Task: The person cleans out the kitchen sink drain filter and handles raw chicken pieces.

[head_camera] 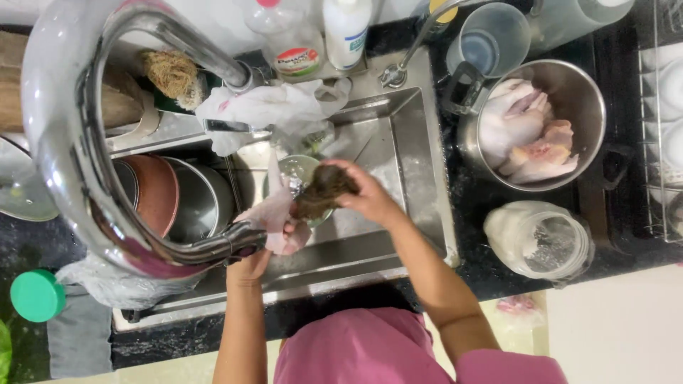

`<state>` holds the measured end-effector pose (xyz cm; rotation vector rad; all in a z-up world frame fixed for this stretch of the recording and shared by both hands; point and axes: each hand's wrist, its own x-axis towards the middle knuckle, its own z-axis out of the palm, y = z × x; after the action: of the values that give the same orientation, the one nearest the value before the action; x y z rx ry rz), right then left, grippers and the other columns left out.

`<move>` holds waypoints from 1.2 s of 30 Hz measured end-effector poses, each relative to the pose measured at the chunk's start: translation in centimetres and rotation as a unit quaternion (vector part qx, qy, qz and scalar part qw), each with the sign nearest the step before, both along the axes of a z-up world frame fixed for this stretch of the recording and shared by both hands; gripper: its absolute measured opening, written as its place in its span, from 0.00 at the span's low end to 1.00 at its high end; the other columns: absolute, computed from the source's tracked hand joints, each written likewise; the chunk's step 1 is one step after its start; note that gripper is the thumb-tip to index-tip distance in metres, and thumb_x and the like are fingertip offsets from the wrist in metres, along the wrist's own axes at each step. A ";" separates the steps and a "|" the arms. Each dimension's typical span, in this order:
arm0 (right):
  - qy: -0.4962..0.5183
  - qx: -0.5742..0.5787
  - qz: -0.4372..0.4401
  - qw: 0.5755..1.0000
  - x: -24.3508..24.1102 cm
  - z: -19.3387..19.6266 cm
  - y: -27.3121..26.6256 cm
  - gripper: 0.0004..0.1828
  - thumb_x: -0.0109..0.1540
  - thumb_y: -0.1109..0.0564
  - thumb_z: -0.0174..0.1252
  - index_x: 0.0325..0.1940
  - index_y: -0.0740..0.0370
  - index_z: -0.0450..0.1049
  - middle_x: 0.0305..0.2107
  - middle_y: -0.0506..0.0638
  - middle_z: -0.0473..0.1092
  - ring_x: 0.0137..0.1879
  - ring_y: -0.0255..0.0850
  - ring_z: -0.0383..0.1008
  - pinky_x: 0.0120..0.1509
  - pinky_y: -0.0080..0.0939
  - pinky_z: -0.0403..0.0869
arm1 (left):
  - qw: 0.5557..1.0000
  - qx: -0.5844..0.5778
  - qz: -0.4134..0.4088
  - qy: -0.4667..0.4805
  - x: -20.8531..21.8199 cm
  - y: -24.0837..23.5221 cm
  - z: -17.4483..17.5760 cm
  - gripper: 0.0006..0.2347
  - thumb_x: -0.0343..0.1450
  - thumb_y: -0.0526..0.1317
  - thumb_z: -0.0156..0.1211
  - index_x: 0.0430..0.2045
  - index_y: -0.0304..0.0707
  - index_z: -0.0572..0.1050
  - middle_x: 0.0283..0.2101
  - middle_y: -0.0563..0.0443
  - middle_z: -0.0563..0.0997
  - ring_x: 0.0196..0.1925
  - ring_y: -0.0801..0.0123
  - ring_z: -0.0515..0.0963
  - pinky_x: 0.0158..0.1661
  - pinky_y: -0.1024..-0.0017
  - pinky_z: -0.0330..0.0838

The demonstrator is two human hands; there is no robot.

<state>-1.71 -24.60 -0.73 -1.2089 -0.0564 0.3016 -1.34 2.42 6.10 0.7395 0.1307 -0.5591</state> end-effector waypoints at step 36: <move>-0.277 -0.666 -0.146 0.677 12.2 -6.0 -4.2 0.34 0.59 0.69 0.65 0.70 0.64 0.68 0.61 0.59 0.62 0.65 0.54 0.65 0.68 0.52 0.66 | 0.989 0.064 0.094 0.089 -4.8 5.5 -8.6 0.10 0.71 0.44 0.71 0.38 0.39 0.79 0.41 0.52 0.81 0.45 0.68 0.78 0.50 0.67 0.73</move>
<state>10.48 -28.85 -6.70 -2.7234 -0.1850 -0.4573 -6.09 7.96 -2.52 0.7920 0.4020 -0.4394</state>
